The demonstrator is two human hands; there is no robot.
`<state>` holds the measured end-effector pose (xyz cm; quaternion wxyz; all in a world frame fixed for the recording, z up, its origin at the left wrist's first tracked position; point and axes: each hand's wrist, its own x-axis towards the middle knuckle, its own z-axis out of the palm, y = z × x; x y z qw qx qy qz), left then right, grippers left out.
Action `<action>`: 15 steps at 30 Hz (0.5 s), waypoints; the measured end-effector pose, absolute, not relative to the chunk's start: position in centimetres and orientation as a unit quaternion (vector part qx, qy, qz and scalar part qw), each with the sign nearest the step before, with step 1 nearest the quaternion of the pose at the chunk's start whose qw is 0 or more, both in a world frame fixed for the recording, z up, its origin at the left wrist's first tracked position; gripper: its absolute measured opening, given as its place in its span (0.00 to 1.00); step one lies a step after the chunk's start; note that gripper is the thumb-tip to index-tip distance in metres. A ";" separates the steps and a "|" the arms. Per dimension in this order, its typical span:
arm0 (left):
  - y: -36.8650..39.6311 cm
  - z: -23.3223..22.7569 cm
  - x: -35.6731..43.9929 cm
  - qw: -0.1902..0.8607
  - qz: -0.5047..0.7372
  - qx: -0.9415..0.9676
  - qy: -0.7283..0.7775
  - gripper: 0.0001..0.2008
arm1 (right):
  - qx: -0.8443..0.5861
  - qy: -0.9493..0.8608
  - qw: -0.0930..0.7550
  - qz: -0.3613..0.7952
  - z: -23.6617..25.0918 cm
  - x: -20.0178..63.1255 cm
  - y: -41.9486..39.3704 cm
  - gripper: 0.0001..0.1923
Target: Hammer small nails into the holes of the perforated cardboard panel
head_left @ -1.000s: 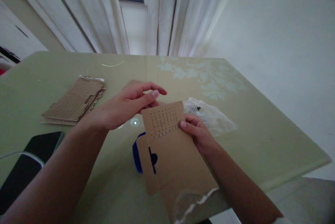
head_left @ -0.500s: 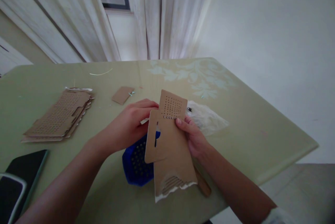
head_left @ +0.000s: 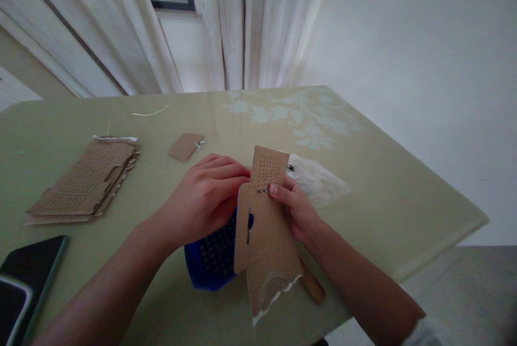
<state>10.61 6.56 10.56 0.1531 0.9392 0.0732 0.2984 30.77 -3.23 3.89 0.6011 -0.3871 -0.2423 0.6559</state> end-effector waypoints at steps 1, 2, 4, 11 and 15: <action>6.4 10.6 10.7 0.144 0.302 0.940 0.072 0.10 | -0.389 -0.243 0.600 0.655 3.9 30.7 -3.2 0.26; 6.2 10.7 10.7 0.139 0.303 0.940 0.074 0.10 | -0.390 -0.244 0.599 0.655 3.9 30.7 -3.3 0.26; 6.2 10.7 10.7 0.147 0.290 0.942 0.090 0.11 | -0.391 -0.244 0.596 0.658 3.8 30.7 -3.2 0.27; 7.5 12.0 8.6 0.172 0.275 0.917 0.231 0.15 | -0.408 -0.241 0.600 0.645 3.0 31.0 -2.7 0.26; 6.6 13.3 8.1 0.101 0.352 0.894 0.258 0.11 | -0.417 -0.241 0.613 0.626 3.2 31.1 -2.7 0.24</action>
